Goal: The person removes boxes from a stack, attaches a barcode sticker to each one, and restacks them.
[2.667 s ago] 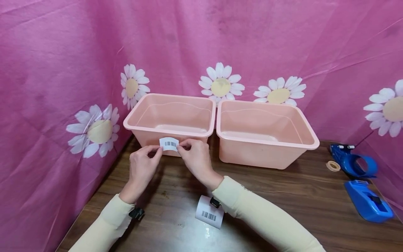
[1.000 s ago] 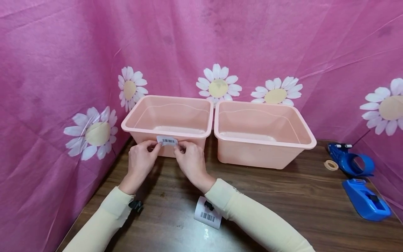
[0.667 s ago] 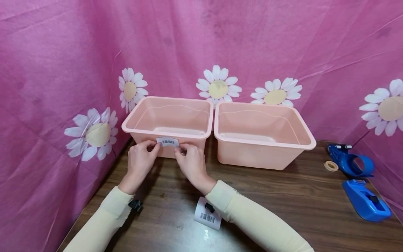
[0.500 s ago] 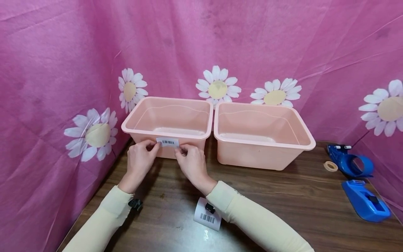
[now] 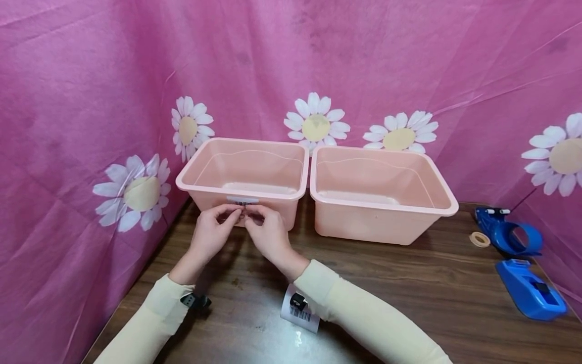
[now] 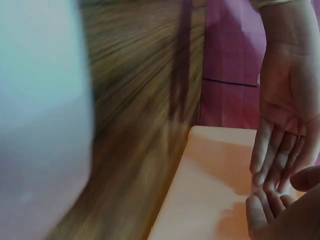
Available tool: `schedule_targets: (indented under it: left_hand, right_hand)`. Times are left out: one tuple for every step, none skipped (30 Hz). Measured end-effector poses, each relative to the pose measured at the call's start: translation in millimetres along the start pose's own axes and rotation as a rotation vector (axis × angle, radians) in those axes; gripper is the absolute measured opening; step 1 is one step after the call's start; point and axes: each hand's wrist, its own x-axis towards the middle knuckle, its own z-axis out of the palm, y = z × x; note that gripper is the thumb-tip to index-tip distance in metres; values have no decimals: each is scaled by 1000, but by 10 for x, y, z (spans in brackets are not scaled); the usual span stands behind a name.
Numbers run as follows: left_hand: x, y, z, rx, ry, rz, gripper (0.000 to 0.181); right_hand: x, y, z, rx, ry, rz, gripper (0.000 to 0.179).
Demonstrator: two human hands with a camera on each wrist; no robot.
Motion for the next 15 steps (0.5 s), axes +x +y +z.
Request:
schedule_targets:
  left_hand:
    - [-4,13,4,-29,0,-17,20]
    - [-3,20,8,-48,4,-29,21]
    - [0,24,10,-58,11,-39,22]
    - [5,25,11,-67,17,-48,22]
    - [9,27,10,-71,23,-56,22]
    - [14,26,6,-78,27,-61,23]
    - [17,22,-1,-82,31,-66,23]
    - [21,11,-8,-83,36,-71,24]
    - [19,3,-20,-89,41,-76,24]
    - [13,-7,-34,-87,47,-81,25]
    - [5,-19,-50,-84,55,-87,25]
    - [-6,-32,-66,-80,63,-93,25]
    - [-19,-45,-82,-68,71,-100,26]
    - [-33,-58,-95,-61,80,-108,26]
    - [-48,-63,-106,-56,83,-113,26]
  right_hand:
    - [7,-8,9,30,0,13,28]
    - [14,-9,17,54,5,21,28]
    - [20,-6,21,75,9,31,29]
    - [26,-1,23,87,13,34,29]
    - [41,41,37,86,22,29,29]
    - [45,52,32,89,27,27,29]
    - [57,87,34,84,36,25,28]
    - [66,111,30,84,39,31,28]
    - [71,130,23,80,43,34,28]
    - [72,146,16,73,48,43,28]
    - [67,156,8,70,55,50,29]
    - [47,124,-19,76,59,65,29]
    - [37,127,-28,76,64,76,29]
    - [20,104,-40,80,63,85,29]
    - [5,91,-48,84,64,83,29]
